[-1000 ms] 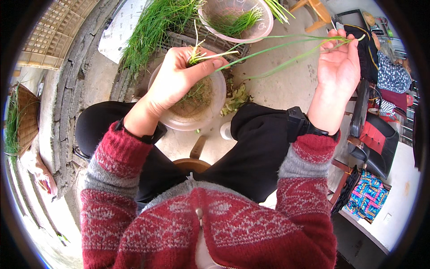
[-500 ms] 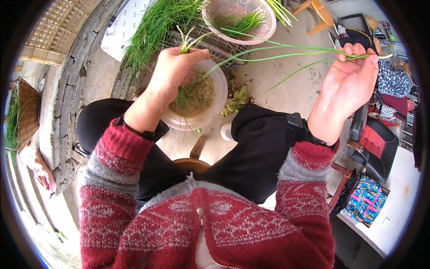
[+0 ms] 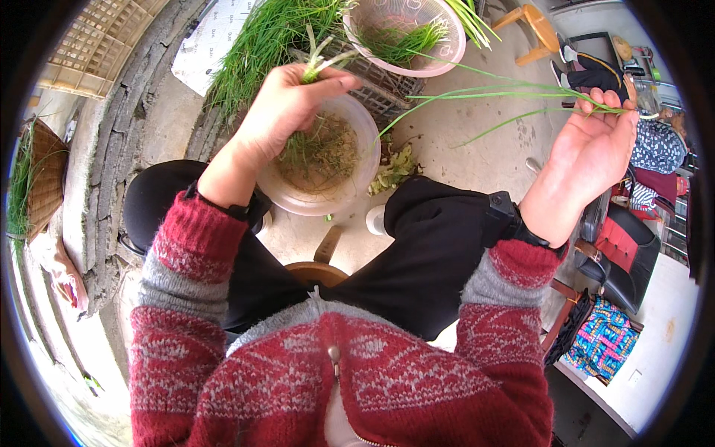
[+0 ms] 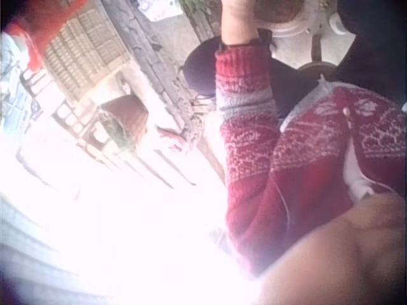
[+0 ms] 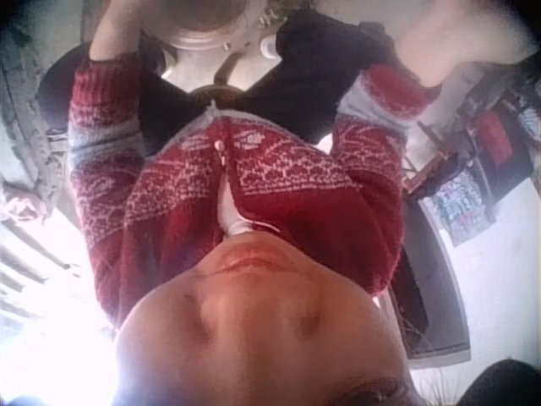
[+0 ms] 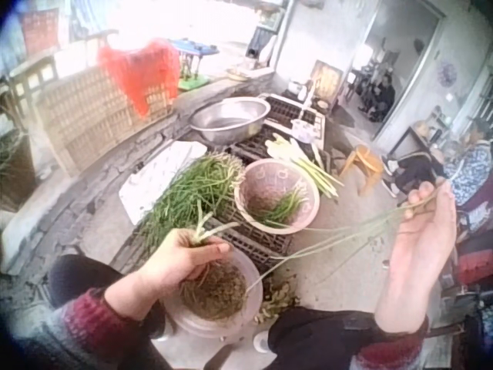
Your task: The person is trimming green vegetables, removing unwanted parts and placing them into a container. The task involves handling the vegetables with both hands, carefully separating and discarding the trimmed portions.
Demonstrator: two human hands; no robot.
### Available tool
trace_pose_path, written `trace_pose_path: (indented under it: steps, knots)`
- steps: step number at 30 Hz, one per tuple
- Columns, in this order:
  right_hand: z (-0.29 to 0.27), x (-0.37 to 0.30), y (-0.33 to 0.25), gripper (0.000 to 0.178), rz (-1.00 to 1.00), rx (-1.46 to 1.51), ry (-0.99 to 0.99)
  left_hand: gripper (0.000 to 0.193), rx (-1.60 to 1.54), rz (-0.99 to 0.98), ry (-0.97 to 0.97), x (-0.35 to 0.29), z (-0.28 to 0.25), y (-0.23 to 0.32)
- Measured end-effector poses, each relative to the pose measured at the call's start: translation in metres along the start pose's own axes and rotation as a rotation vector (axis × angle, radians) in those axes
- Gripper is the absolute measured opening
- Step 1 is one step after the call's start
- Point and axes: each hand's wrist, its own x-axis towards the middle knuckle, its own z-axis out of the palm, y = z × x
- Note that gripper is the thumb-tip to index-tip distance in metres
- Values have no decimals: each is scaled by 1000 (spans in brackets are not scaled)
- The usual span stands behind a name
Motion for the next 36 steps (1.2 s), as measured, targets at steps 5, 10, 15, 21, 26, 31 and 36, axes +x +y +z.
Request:
trace_pose_path:
  steps: [5, 10, 15, 21, 26, 31, 36]
  knots:
    - [4, 0, 2, 19, -16, -17, 24, 20, -29, -81, -265, -7, 11, 8]
    - [8, 3, 6, 19, -46, -102, 103, 14, -2, -82, -302, -9, 15, 8]
    - [12, 2, 6, 19, -60, -101, 119, 11, -73, -110, -292, -8, 14, 6]
    - [29, -4, 6, 19, -90, -245, 153, 15, -102, -134, -167, -3, 13, -1]
    - [38, -18, 8, 17, -101, -195, 72, 18, -194, -303, 26, 5, 19, -4]
    - [43, -26, 10, 17, -144, -242, 74, 17, -322, -402, 99, 8, 27, -6]
    - [46, -32, 11, 14, -165, -204, 66, 14, -437, -446, 112, 9, 25, -5]
